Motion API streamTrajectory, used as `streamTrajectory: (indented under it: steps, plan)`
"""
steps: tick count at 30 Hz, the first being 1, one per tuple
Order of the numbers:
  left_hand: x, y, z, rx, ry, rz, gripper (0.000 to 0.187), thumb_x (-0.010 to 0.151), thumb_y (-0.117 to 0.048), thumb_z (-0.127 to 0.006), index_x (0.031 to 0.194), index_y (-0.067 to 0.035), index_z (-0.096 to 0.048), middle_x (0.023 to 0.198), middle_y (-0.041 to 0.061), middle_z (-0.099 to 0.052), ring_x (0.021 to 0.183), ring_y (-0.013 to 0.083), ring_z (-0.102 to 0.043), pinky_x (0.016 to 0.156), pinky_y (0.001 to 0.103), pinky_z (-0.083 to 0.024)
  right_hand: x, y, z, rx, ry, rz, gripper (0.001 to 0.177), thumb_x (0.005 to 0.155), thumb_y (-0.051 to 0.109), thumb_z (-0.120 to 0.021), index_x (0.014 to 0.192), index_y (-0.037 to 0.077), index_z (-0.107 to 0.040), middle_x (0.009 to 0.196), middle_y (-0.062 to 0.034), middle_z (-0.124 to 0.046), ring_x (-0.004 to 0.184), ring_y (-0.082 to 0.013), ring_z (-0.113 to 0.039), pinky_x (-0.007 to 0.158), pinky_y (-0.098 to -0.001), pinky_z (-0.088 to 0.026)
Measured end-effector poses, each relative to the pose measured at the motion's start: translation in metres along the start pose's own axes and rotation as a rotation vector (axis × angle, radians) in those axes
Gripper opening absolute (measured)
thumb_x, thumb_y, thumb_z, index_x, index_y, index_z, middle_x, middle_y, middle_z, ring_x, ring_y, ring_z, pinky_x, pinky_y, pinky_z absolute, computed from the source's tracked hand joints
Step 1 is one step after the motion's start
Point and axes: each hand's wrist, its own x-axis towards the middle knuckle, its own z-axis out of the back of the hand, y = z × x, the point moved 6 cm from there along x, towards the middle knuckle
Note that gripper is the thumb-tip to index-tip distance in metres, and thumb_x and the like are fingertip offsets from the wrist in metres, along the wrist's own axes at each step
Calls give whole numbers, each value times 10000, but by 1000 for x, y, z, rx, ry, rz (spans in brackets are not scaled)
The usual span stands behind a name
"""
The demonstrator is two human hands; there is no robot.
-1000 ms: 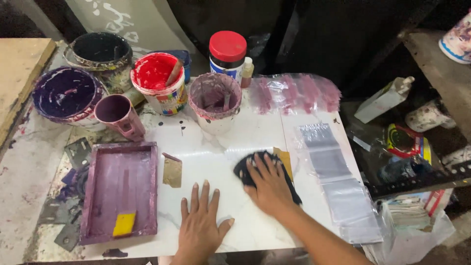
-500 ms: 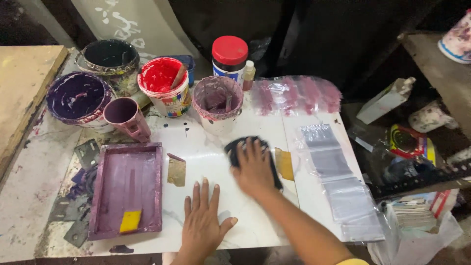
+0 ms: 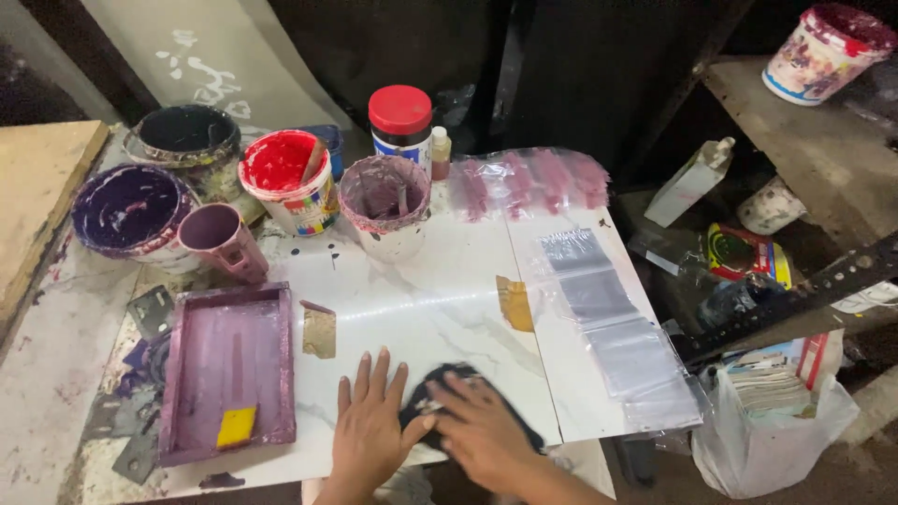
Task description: The person wipes a white surface with a dark cloth, then smooths a clear plastic sheet over it. They place a rectangular tray on the sheet and stir a container of purple paint with a stick.
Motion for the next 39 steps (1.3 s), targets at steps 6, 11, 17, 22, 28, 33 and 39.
streamTrajectory:
  steps: [6,11,17,22,28,33,39]
  plan:
    - [6,-6,0,69,162,38,896,960,-779,-412,1606,-183,-236,1716,132,-24,1559,405,44,1176,656,-86,-80,-87,23,-453,43,-545,579,954,560,-457,1494,354,-485,1579,10,-423,1422,-315,-374,968,-555,-425]
    - [10,-6,6,34,207,75,890,976,-773,-341,1614,-167,-209,1718,136,-3,1562,402,57,1184,656,-79,-53,-67,23,-504,130,-547,576,978,535,-418,1505,304,-424,1593,-21,-347,1459,-323,-291,1068,-589,-312]
    - [2,-15,14,-33,42,-92,1028,888,-855,-130,1629,-150,-228,1714,148,-110,1561,402,-55,1162,646,-136,6,-21,0,-233,121,-236,615,1030,422,-471,1552,105,-400,1662,-152,-270,1526,-415,-155,1174,-634,-132]
    - [-6,-32,20,-96,21,-287,1014,877,-854,-145,1607,-175,-329,1710,88,-197,1557,402,-112,1128,666,-225,17,-26,10,429,-27,-273,586,884,63,-620,1446,61,-455,1630,-165,-372,1549,-376,-239,1243,-570,-107]
    - [4,-76,16,-180,-110,-228,1052,871,-853,-79,1611,-135,-289,1711,137,-143,1563,397,-40,1169,680,-59,-14,-69,59,773,-620,-439,373,931,64,-595,1302,85,-630,1506,-107,-551,1466,-284,-460,1242,-477,-335]
    - [22,-98,-8,-13,28,-52,848,958,-701,-504,1568,-125,-377,1664,237,-169,1489,542,-102,1090,772,-144,-34,-101,62,642,-623,-665,447,953,173,-569,1396,125,-604,1527,-37,-546,1455,-187,-467,1200,-416,-355]
    - [55,-45,33,23,269,214,814,1001,-644,-387,1634,-175,-186,1709,186,-25,1546,472,2,1198,657,-81,-36,-102,47,366,-441,-712,471,938,291,-596,1373,111,-605,1483,-68,-578,1401,-233,-515,1016,-368,-547]
